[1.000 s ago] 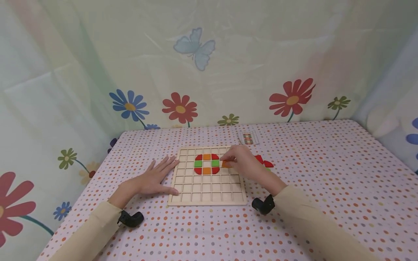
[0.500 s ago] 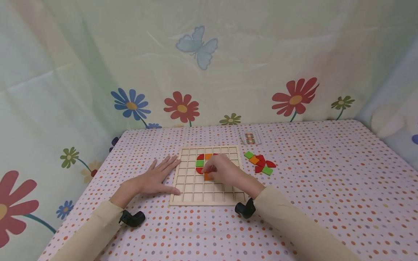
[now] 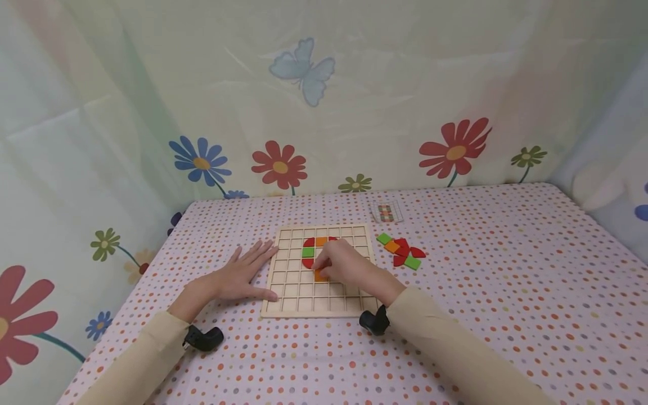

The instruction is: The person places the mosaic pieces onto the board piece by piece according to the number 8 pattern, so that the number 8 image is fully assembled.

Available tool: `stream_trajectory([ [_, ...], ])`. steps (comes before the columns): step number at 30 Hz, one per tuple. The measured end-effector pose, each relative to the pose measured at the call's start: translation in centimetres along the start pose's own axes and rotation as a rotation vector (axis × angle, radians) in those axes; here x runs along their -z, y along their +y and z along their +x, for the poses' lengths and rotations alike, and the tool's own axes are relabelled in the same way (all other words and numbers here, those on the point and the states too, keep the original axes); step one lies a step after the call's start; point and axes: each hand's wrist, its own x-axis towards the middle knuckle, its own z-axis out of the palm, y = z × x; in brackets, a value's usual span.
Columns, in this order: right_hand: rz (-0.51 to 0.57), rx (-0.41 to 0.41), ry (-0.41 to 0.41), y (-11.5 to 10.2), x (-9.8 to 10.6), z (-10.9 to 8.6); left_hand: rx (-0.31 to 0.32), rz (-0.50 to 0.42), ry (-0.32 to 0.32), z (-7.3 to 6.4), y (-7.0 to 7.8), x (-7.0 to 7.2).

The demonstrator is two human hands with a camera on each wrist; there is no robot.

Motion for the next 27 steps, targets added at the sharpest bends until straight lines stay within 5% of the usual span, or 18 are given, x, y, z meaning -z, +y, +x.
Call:
stream_trajectory([
  [11,-0.212,-0.046,-0.033,-1.9,-0.6,0.5,0.012,-0.001,0.003,0.0,0.1,-0.2],
  [27,-0.226,-0.015,0.002,-1.5,-0.9,-0.4,-0.005,-0.013,0.014,0.0,0.0,-0.3],
])
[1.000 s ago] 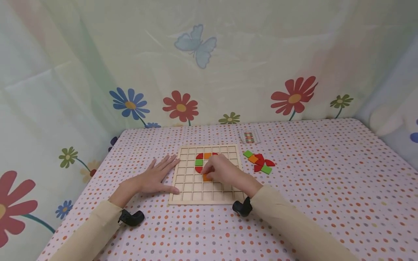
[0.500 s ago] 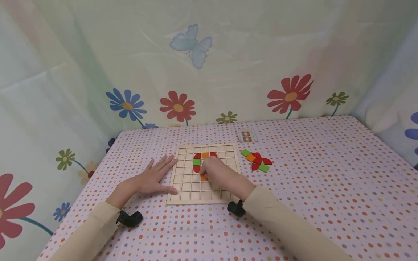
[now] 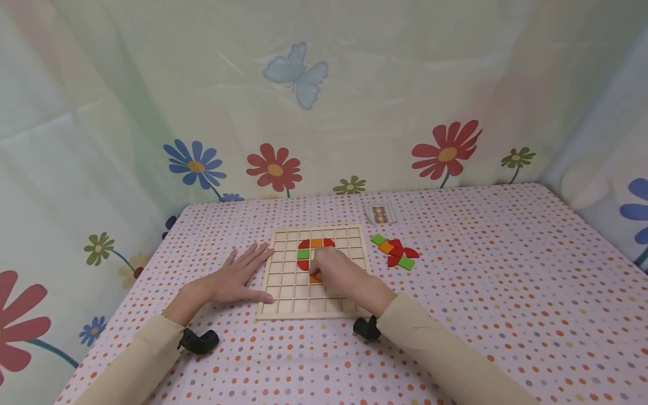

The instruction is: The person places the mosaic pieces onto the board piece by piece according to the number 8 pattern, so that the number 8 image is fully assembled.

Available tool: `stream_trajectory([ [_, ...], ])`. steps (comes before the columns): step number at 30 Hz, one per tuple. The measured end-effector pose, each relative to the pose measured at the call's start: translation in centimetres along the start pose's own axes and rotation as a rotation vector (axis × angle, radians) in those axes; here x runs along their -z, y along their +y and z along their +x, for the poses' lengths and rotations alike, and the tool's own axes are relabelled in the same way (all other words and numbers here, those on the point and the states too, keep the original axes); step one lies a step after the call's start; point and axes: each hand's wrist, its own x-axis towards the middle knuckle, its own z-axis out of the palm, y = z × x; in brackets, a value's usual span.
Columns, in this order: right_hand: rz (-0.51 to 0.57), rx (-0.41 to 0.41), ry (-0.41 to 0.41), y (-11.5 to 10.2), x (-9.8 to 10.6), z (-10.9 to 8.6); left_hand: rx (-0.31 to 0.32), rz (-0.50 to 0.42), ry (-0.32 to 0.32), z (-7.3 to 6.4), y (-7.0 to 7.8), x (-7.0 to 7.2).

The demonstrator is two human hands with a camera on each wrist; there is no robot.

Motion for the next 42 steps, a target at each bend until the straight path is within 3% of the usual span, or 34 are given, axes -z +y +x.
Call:
stream_trajectory([
  [7,0.073,0.035,0.023,1.2,-0.1,-0.8,0.002,0.002,-0.002,0.0,-0.1,-0.1],
  [13,0.155,0.011,0.024,2.5,1.7,-2.9,0.013,0.000,-0.009,0.0,0.0,-0.2],
  [21,0.081,-0.088,0.049,5.7,4.5,-7.3,0.023,0.015,-0.012,0.1,0.1,-0.1],
  [25,0.034,-0.153,0.073,7.8,5.3,-8.6,0.020,0.012,-0.008,0.0,0.0,-0.1],
  [32,0.015,-0.199,0.055,9.9,5.4,-8.6,0.015,0.000,0.001,-0.2,-0.4,-0.4],
  [42,0.041,-0.278,0.019,10.1,5.5,-7.4,0.014,0.003,-0.008,0.0,0.0,0.0],
])
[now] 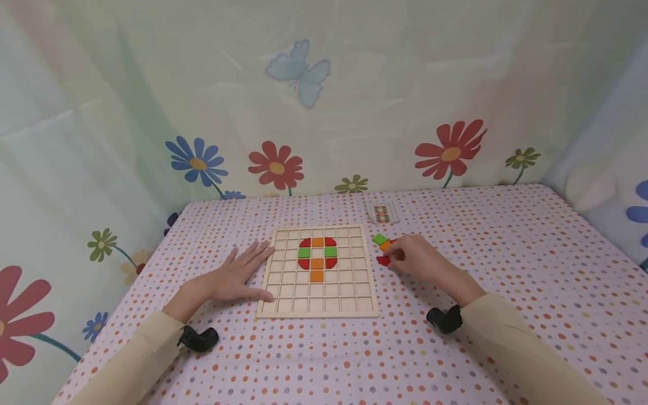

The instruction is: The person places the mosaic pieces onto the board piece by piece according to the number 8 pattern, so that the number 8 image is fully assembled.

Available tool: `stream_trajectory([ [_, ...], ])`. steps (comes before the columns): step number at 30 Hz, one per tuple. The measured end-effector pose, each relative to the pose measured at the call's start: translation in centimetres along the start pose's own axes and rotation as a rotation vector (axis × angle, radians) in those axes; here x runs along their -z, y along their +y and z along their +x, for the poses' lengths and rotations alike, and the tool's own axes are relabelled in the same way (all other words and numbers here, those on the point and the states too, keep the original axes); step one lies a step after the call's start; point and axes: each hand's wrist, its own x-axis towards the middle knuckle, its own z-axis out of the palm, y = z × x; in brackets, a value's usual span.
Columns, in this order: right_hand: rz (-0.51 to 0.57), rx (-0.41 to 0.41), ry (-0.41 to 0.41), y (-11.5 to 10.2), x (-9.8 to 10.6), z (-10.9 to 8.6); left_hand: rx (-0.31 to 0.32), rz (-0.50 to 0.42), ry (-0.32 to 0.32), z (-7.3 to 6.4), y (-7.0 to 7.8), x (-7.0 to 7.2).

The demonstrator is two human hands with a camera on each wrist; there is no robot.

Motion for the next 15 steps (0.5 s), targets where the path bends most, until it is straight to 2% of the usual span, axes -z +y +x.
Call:
stream_trajectory([
  [7,0.004,0.005,-0.018,-0.5,0.4,0.4,-0.002,0.018,0.002,0.2,0.1,0.3],
  [15,0.006,-0.076,-0.007,-1.0,-0.3,1.1,0.004,0.028,0.002,0.1,0.1,0.0],
])
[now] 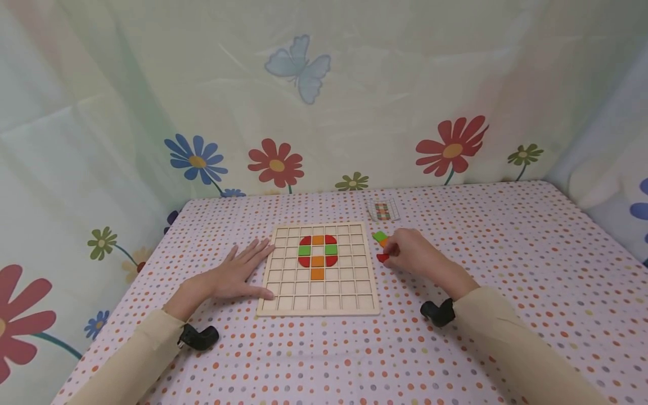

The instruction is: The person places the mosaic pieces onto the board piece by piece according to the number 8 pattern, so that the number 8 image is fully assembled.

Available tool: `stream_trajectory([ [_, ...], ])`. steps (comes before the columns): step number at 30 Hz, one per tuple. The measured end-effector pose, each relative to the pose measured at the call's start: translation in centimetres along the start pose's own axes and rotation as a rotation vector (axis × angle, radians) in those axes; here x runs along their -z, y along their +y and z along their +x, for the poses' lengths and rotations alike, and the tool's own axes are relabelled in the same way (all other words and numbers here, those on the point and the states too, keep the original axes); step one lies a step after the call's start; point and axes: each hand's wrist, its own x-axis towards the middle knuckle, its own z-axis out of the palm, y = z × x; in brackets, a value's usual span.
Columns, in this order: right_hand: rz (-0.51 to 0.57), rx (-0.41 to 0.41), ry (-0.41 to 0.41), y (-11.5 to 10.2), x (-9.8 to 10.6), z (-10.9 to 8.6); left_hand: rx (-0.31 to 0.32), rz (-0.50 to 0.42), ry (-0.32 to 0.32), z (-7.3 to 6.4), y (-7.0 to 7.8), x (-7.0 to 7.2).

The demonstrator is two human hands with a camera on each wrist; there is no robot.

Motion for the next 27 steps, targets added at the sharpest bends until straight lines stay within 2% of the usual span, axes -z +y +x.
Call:
stream_trajectory([
  [11,0.020,0.091,-0.024,-0.66,-0.08,-0.12,-0.016,-0.028,0.015,0.34,-0.37,-0.34],
  [21,0.057,0.037,-0.079,-0.47,0.09,-0.35,-0.024,-0.045,0.010,-0.09,0.25,0.45],
  [27,0.058,0.039,-0.068,-0.71,-0.07,-0.12,0.001,-0.028,0.001,-0.06,-0.09,-0.07],
])
